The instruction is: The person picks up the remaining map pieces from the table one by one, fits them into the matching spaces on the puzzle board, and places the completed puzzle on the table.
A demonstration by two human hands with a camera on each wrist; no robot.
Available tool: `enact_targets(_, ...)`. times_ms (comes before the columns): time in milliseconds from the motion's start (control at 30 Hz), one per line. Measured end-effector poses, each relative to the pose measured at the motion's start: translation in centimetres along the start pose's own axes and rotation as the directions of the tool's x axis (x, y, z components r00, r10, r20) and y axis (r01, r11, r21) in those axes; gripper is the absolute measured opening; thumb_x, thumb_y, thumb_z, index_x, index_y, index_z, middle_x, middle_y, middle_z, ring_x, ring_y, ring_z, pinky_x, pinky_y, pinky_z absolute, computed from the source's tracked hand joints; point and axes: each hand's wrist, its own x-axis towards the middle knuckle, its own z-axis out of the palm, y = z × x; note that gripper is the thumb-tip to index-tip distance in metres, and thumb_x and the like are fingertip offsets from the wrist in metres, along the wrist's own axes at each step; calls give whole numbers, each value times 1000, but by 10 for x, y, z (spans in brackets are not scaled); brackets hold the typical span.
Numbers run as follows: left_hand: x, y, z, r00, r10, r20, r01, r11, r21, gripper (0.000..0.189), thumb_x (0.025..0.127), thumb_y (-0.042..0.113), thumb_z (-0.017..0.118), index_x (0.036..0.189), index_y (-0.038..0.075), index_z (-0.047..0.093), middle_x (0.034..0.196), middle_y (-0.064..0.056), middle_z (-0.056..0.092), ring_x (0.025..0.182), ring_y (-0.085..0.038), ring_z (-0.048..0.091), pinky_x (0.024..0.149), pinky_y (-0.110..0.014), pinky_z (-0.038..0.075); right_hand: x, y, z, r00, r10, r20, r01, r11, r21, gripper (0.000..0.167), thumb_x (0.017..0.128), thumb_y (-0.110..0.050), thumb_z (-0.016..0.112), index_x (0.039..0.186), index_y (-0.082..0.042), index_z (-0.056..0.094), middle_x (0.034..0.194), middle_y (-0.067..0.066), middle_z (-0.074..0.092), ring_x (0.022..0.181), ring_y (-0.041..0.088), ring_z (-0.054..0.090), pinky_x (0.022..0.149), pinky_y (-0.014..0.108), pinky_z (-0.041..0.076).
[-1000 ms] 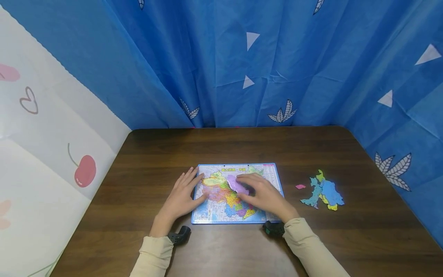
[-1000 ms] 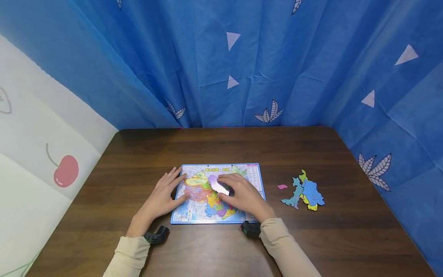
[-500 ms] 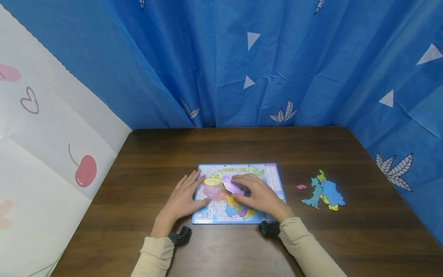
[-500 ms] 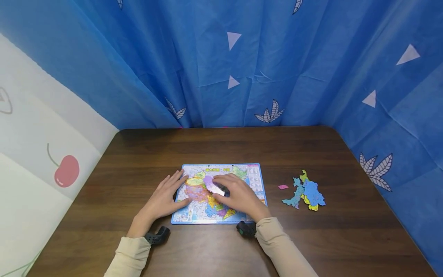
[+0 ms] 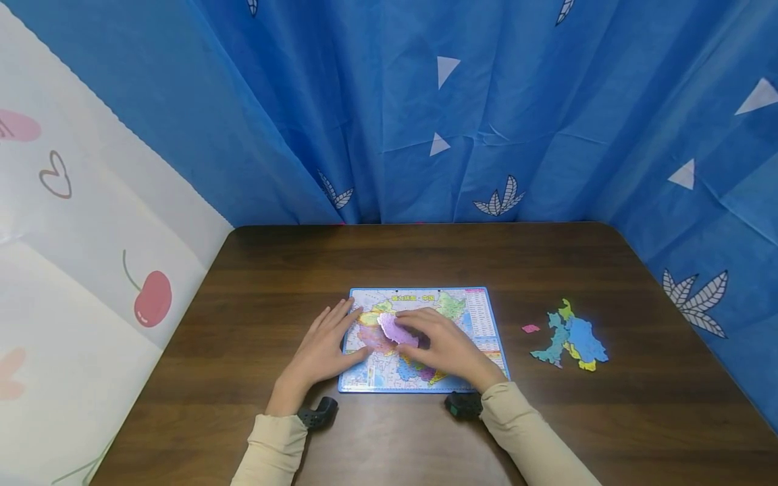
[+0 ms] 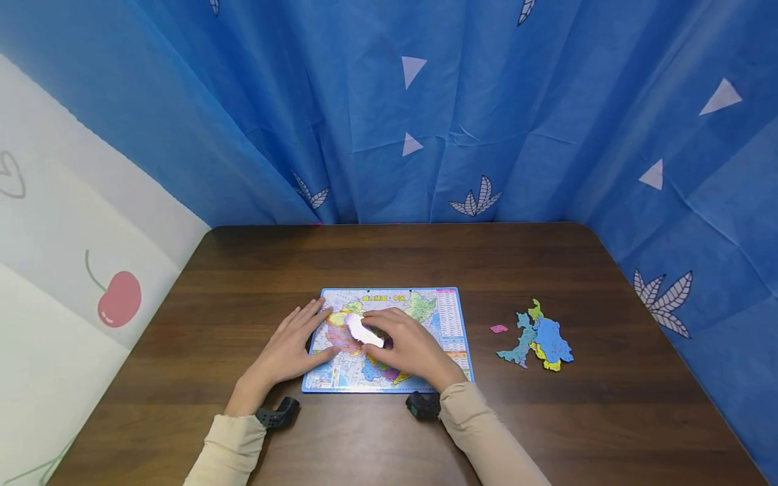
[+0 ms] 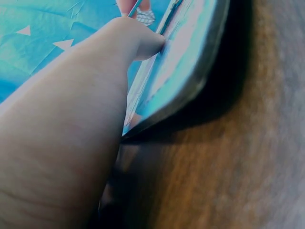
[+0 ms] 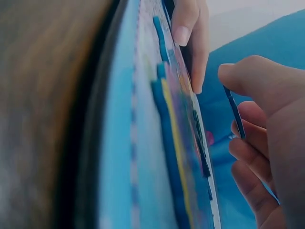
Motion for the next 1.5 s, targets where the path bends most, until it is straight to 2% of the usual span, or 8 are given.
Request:
enact_targets(300, 0, 0, 1, 1000, -18, 19, 18, 1000, 3, 85, 90, 59, 66, 158, 15, 43, 171, -7, 24, 160, -28, 18, 129, -53, 14, 2, -2, 9, 1000, -13, 22, 13, 1000, -1, 53, 93, -39, 78, 139, -17, 66, 142, -4, 64, 134, 16, 57, 112, 43, 49)
enact_targets(600, 0, 1, 1, 999, -32, 35, 31, 999, 7, 86, 89, 61, 66, 159, 16, 42, 172, -6, 23, 160, -27, 18, 129, -52, 13, 2, -3, 18, 999, -37, 12, 37, 999, 39, 53, 92, -37, 79, 139, -17, 65, 141, -4, 65, 132, 15, 59, 110, 42, 51)
enact_targets(867, 0, 0, 5, 999, -26, 32, 26, 1000, -4, 86, 89, 60, 67, 159, 15, 42, 171, -6, 24, 160, -27, 18, 129, -52, 13, 0, -1, 26, 999, -18, 38, 17, 999, 29, 52, 93, -40, 77, 140, -21, 65, 142, -7, 64, 133, 13, 58, 111, 43, 49)
enact_targets(1100, 1, 1, 2, 999, -20, 27, 19, 1000, 4, 87, 89, 60, 67, 159, 15, 41, 172, -6, 23, 160, -26, 17, 129, -52, 13, 2, -1, 25, 998, -36, 48, 35, 999, 16, 54, 94, -44, 75, 142, -23, 63, 142, -9, 64, 133, 13, 57, 112, 42, 49)
enact_targets(1500, 5, 1, 0, 998, -49, 44, 49, 999, 18, 88, 89, 62, 66, 160, 17, 40, 172, -5, 22, 160, -27, 16, 129, -55, 13, 4, -5, 23, 994, 40, 104, -38, 999, -22, 50, 94, -50, 72, 138, -28, 66, 146, -14, 61, 135, 12, 54, 113, 44, 48)
